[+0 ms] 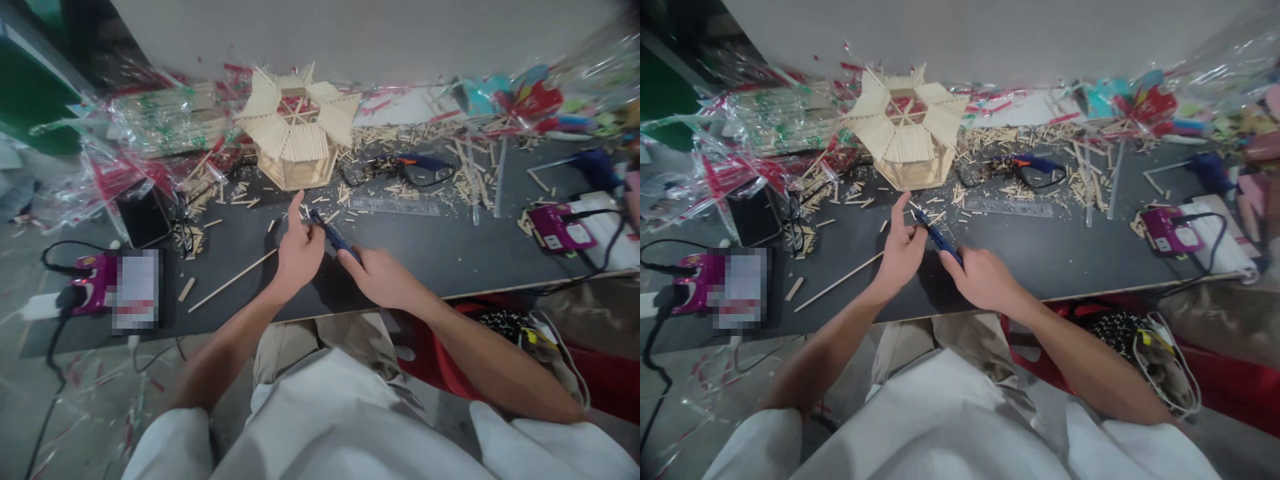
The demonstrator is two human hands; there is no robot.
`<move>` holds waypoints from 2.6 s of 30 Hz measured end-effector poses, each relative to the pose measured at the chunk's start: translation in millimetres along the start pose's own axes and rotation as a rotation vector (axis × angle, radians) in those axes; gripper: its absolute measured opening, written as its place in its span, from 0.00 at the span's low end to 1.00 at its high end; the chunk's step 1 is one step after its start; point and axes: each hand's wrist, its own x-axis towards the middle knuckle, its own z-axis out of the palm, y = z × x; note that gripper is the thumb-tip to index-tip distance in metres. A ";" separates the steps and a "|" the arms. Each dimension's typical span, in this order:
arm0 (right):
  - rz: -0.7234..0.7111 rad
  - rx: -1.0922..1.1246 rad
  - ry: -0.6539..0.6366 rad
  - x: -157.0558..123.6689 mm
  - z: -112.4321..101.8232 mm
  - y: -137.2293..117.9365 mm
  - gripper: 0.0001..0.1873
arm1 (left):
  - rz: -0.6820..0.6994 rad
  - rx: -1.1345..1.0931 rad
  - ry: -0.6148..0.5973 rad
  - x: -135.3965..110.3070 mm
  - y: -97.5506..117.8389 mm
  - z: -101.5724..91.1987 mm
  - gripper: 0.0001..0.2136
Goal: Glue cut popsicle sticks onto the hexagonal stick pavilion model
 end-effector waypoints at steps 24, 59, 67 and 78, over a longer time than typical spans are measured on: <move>-0.087 0.006 -0.257 -70.9 19.8 8.8 0.32 | 0.047 1.260 -0.027 -102.6 -42.0 3.0 0.03; 0.279 -0.572 0.492 -30.1 14.5 121.5 0.31 | 0.558 1.618 -0.630 49.4 21.6 18.3 0.26; 0.150 -0.566 0.579 -21.9 21.1 141.7 0.30 | 0.595 1.692 -0.742 69.8 24.5 23.2 0.20; -0.190 -0.327 0.494 -2.0 43.0 61.0 0.33 | 0.589 1.695 -0.607 56.1 134.4 -2.4 0.20</move>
